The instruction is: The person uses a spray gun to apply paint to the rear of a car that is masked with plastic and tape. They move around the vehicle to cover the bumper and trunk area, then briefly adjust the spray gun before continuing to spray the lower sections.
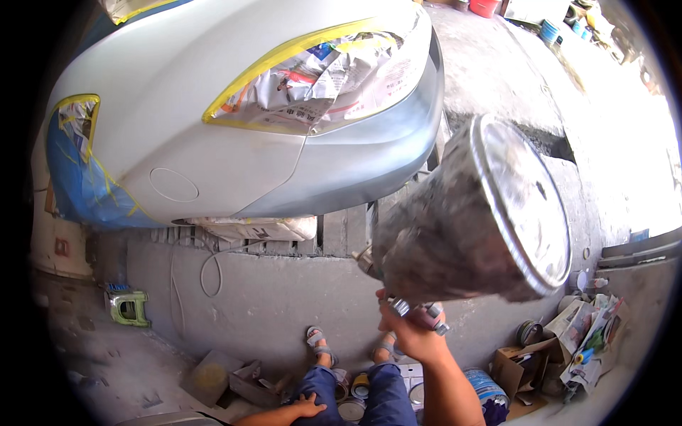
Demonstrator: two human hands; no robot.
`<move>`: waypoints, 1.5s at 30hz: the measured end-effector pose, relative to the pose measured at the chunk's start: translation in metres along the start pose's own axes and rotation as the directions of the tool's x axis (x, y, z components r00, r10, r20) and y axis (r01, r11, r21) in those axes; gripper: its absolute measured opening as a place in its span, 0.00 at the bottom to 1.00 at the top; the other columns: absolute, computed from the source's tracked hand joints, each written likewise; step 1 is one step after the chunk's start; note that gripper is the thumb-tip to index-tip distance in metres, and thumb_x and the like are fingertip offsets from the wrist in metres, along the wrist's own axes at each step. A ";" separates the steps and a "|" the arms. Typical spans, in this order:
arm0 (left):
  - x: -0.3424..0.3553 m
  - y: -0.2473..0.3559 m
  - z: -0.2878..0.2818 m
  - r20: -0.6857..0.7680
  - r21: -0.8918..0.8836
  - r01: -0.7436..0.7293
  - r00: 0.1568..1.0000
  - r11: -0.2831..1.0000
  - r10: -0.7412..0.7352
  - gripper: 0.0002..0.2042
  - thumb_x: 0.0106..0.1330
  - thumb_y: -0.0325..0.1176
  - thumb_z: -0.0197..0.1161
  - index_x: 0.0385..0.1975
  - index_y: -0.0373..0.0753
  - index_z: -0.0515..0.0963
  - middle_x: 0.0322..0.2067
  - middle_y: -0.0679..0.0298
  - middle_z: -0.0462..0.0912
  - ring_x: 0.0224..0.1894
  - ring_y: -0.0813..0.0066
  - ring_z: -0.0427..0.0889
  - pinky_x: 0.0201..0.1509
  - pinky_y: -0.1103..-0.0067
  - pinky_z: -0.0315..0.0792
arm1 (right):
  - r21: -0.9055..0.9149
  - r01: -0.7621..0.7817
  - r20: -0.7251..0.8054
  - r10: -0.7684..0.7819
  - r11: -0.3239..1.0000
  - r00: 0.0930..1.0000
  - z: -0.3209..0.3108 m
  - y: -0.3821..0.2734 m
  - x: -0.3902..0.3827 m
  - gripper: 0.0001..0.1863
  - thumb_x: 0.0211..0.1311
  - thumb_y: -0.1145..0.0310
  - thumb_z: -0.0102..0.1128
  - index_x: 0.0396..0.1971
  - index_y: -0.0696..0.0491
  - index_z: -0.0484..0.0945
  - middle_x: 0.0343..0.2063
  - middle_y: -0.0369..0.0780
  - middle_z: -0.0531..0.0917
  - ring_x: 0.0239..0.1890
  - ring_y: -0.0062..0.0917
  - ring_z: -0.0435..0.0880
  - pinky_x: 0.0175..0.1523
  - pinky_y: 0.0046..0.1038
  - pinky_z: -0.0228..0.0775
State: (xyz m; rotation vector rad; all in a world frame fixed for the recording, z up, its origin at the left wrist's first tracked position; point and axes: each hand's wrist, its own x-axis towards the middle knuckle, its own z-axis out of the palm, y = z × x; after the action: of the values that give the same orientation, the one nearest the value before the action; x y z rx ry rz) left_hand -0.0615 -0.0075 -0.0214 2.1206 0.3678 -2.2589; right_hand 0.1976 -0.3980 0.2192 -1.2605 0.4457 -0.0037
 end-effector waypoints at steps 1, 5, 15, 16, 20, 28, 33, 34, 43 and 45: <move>-0.001 0.002 0.000 -0.001 -0.002 -0.006 1.000 1.000 0.006 0.48 0.52 0.70 0.48 0.68 0.48 0.40 0.66 0.40 0.36 0.67 0.40 0.44 0.68 0.61 0.45 | -0.020 0.017 -0.002 -0.017 1.000 1.000 -0.005 -0.003 0.004 0.08 0.54 0.77 0.57 0.36 0.61 0.76 0.23 0.38 0.79 0.21 0.18 0.79 0.25 0.21 0.70; -0.007 0.007 -0.002 -0.004 -0.034 -0.018 1.000 0.999 0.018 0.48 0.52 0.70 0.48 0.67 0.47 0.40 0.66 0.40 0.36 0.67 0.41 0.44 0.68 0.62 0.45 | 0.039 0.094 -0.181 -0.085 0.995 0.980 -0.040 -0.015 0.020 0.11 0.58 0.71 0.58 0.40 0.58 0.73 0.24 0.38 0.80 0.17 0.17 0.75 0.20 0.19 0.65; -0.017 0.012 0.001 -0.053 -0.029 -0.007 0.999 1.000 0.005 0.48 0.52 0.69 0.48 0.67 0.46 0.42 0.65 0.40 0.39 0.67 0.42 0.46 0.68 0.63 0.46 | -0.125 0.218 -0.572 -0.250 0.968 0.781 -0.125 -0.060 0.064 0.14 0.61 0.61 0.57 0.42 0.53 0.74 0.29 0.34 0.80 0.15 0.12 0.72 0.14 0.15 0.56; -0.018 0.012 0.002 -0.056 -0.032 -0.009 0.998 0.999 0.007 0.48 0.52 0.69 0.48 0.67 0.46 0.42 0.65 0.40 0.39 0.67 0.42 0.47 0.68 0.63 0.46 | -0.130 0.218 -0.585 -0.252 0.967 0.771 -0.127 -0.061 0.063 0.14 0.61 0.61 0.57 0.42 0.53 0.74 0.29 0.34 0.80 0.14 0.12 0.71 0.14 0.14 0.56; -0.028 0.019 0.003 -0.047 -0.051 0.000 0.999 0.999 -0.002 0.47 0.52 0.69 0.47 0.67 0.46 0.43 0.65 0.40 0.39 0.67 0.42 0.47 0.68 0.64 0.47 | -0.144 0.171 -0.486 -0.221 0.975 0.846 -0.116 -0.074 0.048 0.15 0.60 0.62 0.59 0.43 0.53 0.74 0.29 0.34 0.80 0.15 0.13 0.72 0.14 0.15 0.56; -0.073 0.053 -0.029 -0.282 -0.140 -0.057 0.959 0.988 0.016 0.42 0.53 0.65 0.50 0.66 0.48 0.50 0.64 0.43 0.49 0.63 0.44 0.56 0.65 0.64 0.54 | -0.243 -0.039 0.071 0.058 0.969 0.996 -0.090 -0.122 0.022 0.12 0.59 0.65 0.58 0.40 0.56 0.74 0.24 0.36 0.79 0.17 0.15 0.74 0.20 0.18 0.63; -0.066 0.065 -0.043 -0.430 -0.097 -0.298 0.873 0.950 0.230 0.34 0.58 0.60 0.50 0.60 0.45 0.62 0.59 0.50 0.63 0.62 0.55 0.62 0.63 0.67 0.58 | -0.452 -0.056 -0.141 -0.009 0.890 0.990 -0.089 -0.172 0.053 0.09 0.57 0.65 0.60 0.25 0.54 0.74 0.12 0.34 0.76 0.13 0.15 0.72 0.18 0.18 0.62; -0.059 0.069 -0.041 -0.415 -0.093 -0.335 0.869 0.938 0.269 0.33 0.58 0.59 0.49 0.59 0.44 0.63 0.59 0.50 0.64 0.62 0.55 0.62 0.63 0.67 0.58 | -0.470 -0.039 -0.173 -0.049 0.882 0.984 -0.096 -0.180 0.060 0.09 0.57 0.64 0.59 0.24 0.53 0.74 0.12 0.34 0.75 0.13 0.15 0.72 0.17 0.18 0.61; -0.037 0.121 -0.106 -0.394 -0.097 -0.480 0.823 0.872 0.410 0.31 0.60 0.56 0.50 0.57 0.39 0.66 0.56 0.47 0.67 0.59 0.52 0.65 0.62 0.67 0.59 | -0.593 -0.038 -0.370 -0.231 0.804 0.900 -0.127 -0.223 0.107 0.11 0.61 0.60 0.54 0.29 0.53 0.75 0.11 0.33 0.73 0.10 0.13 0.67 0.15 0.17 0.54; -0.037 0.122 -0.120 -0.420 -0.055 -0.461 0.816 0.886 0.398 0.29 0.60 0.55 0.50 0.55 0.39 0.69 0.54 0.47 0.69 0.57 0.52 0.67 0.61 0.67 0.61 | -0.579 -0.078 -0.367 -0.174 0.811 0.914 -0.121 -0.217 0.098 0.12 0.62 0.61 0.53 0.32 0.54 0.78 0.11 0.32 0.73 0.10 0.14 0.67 0.15 0.17 0.54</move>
State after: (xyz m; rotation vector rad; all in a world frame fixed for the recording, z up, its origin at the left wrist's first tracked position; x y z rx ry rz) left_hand 0.0801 -0.1093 -0.0100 2.2837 0.0453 -1.5029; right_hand 0.2999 -0.6017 0.3582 -1.8996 0.8173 -0.1907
